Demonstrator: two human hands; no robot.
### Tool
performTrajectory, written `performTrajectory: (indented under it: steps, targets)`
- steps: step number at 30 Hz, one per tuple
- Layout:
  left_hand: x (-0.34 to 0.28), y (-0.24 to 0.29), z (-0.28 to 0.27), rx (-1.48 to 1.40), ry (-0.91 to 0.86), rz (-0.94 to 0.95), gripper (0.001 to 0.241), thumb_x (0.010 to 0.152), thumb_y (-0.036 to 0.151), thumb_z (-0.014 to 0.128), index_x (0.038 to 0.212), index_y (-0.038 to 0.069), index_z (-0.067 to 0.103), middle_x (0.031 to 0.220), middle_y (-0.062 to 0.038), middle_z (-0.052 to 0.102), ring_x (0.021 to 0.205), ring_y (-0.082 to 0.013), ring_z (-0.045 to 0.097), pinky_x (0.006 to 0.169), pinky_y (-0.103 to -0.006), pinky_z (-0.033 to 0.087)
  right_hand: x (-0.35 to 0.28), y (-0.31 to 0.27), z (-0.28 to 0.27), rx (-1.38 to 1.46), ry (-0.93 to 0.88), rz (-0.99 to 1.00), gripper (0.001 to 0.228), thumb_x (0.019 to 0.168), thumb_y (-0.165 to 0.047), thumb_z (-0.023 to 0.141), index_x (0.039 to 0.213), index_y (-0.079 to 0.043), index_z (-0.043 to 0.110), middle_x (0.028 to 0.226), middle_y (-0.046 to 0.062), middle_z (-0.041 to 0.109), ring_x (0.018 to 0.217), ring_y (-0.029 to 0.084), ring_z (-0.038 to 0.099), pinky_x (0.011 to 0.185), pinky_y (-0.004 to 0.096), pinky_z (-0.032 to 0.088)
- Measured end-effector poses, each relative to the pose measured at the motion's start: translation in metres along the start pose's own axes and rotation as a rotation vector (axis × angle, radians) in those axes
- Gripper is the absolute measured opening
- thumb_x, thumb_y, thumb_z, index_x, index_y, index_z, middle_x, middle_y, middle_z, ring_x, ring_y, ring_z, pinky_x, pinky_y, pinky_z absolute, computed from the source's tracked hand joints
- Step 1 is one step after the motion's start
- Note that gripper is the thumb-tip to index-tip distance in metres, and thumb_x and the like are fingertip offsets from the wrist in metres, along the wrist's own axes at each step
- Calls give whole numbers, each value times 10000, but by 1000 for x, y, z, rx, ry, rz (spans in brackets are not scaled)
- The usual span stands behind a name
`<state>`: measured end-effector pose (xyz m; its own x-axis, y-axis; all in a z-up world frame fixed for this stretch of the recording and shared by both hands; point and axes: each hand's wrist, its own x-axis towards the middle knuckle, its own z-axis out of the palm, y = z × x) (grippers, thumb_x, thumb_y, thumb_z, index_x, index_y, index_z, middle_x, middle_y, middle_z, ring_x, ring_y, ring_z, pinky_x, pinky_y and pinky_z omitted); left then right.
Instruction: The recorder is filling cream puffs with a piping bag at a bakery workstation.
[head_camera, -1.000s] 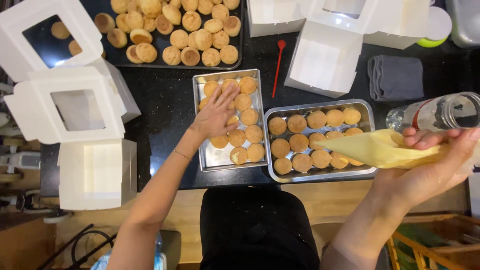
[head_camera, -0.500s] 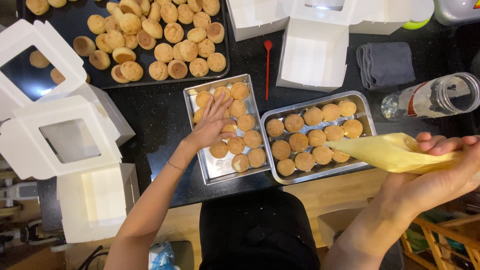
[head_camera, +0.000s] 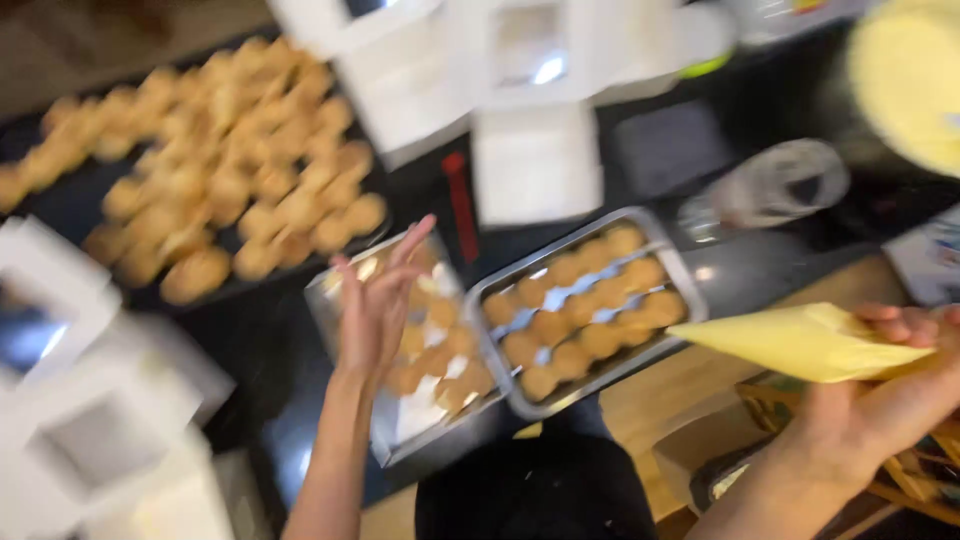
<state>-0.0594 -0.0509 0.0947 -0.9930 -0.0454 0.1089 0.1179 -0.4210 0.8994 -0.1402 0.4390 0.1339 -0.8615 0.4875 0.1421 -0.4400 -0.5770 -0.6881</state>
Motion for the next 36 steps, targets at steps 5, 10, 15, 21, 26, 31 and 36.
performTrajectory:
  steps: [5, 10, 15, 21, 26, 31, 36]
  targets:
    - [92, 24, 220, -456, -12, -96, 1038, 988, 709, 58, 1219, -39, 739, 1698, -184, 344, 1488, -384, 325, 1296, -486, 90, 71, -62, -49, 311, 155, 52, 310, 1195, -260, 687, 942, -100, 607, 802, -25, 636, 715, 82, 600, 817, 263, 519]
    - [211, -122, 404, -100, -270, 128, 906, 1083, 692, 102, 1352, 10, 632, 1730, -181, 317, 1634, -297, 211, 1336, -472, 59, 162, -104, -124, 463, 278, 15, 297, 1173, -268, 676, 929, -113, 610, 787, -30, 633, 719, 93, 613, 862, 286, 562]
    - [285, -240, 494, 1024, -148, 490, 750, 1095, 613, 275, 1545, 46, 472, 1706, -254, 153, 1606, -392, 45, 1295, -546, 42, 227, -138, -176, 338, 374, -74, 259, 1143, -276, 690, 943, -121, 639, 805, -24, 622, 728, 106, 589, 870, 306, 567]
    - [287, -294, 535, 1686, -277, 409, 1006, 943, 726, 409, 1574, -52, 321, 1690, -246, 141, 1579, -328, 80, 1256, -550, 82, 280, -142, -197, 199, 407, -137, 268, 1111, -309, 708, 921, -137, 631, 728, -5, 558, 700, 126, 572, 804, 294, 556]
    - [273, -304, 538, 2035, -225, 390, 1036, 937, 739, 404, 1580, -67, 305, 1697, -188, 202, 1576, -280, 130, 1270, -500, 109, 307, -126, -223, 212, 407, -99, 275, 1120, -319, 695, 948, -118, 622, 744, 14, 570, 713, 138, 567, 811, 305, 563]
    - [250, -275, 530, 1935, -249, 409, 932, 969, 626, 484, 1537, -103, 366, 1687, -188, 238, 1571, -308, 179, 1264, -499, 162, 331, -107, -207, 302, 291, -11, 244, 1136, -300, 645, 1016, -89, 625, 855, 32, 628, 828, 156, 634, 986, 364, 568]
    - [235, -200, 501, 1655, -180, 382, 594, 983, 397, 611, 1383, -35, 531, 1637, -221, 317, 1536, -377, 258, 1229, -538, 221, 348, -80, -127, 423, 138, 233, 228, 1135, -264, 559, 1122, -41, 603, 1029, 56, 698, 1006, 196, 716, 1178, 415, 541]
